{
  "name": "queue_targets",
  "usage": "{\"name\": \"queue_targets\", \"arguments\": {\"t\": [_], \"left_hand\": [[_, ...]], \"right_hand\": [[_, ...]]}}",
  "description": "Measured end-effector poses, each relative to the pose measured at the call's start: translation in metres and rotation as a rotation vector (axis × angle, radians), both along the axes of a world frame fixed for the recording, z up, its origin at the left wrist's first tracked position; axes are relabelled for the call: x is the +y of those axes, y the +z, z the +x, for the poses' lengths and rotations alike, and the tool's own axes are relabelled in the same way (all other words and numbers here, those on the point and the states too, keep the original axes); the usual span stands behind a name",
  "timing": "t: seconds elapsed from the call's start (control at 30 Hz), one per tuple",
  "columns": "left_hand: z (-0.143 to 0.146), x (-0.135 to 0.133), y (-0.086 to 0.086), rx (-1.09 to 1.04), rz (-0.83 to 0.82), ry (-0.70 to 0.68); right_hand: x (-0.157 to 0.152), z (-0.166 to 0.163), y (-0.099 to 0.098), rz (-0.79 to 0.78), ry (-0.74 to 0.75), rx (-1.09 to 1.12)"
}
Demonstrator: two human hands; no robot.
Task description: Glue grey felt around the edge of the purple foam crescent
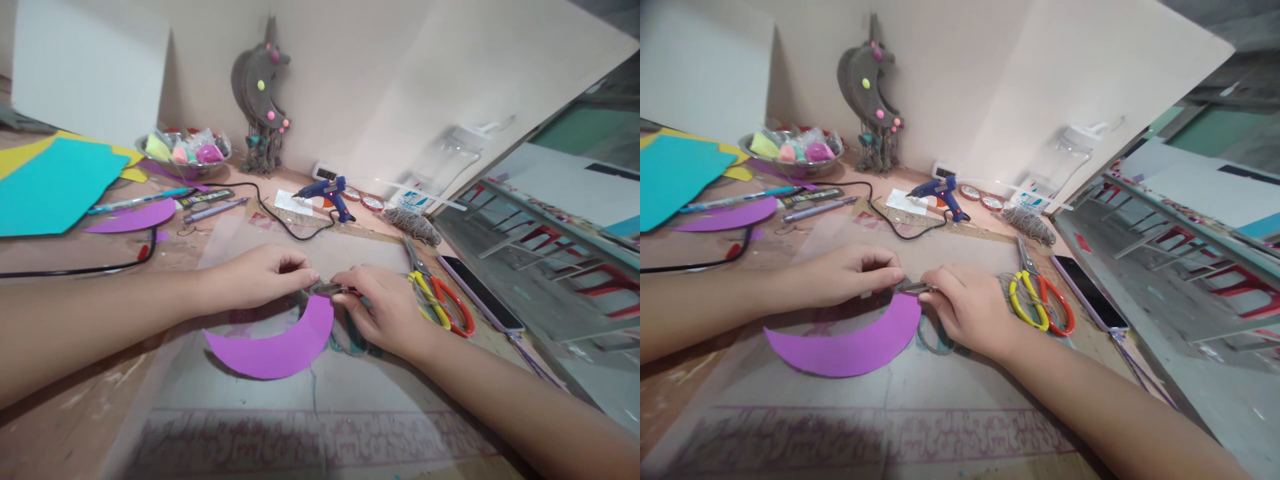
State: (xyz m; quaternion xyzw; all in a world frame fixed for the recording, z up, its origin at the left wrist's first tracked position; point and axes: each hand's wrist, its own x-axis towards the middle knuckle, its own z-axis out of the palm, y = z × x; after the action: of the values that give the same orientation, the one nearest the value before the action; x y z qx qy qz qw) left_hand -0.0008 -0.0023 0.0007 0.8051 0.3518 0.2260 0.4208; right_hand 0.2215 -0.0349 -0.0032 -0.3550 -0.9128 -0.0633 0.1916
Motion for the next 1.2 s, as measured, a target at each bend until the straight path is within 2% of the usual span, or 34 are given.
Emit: {"name": "queue_targets", "arguments": {"t": [1.2], "left_hand": [[-0.0018, 0.0013, -0.0013, -0.010, -0.072, -0.026]], "right_hand": [[-0.0028, -0.0039, 0.0033, -0.001, -0.008, -0.069]]}}
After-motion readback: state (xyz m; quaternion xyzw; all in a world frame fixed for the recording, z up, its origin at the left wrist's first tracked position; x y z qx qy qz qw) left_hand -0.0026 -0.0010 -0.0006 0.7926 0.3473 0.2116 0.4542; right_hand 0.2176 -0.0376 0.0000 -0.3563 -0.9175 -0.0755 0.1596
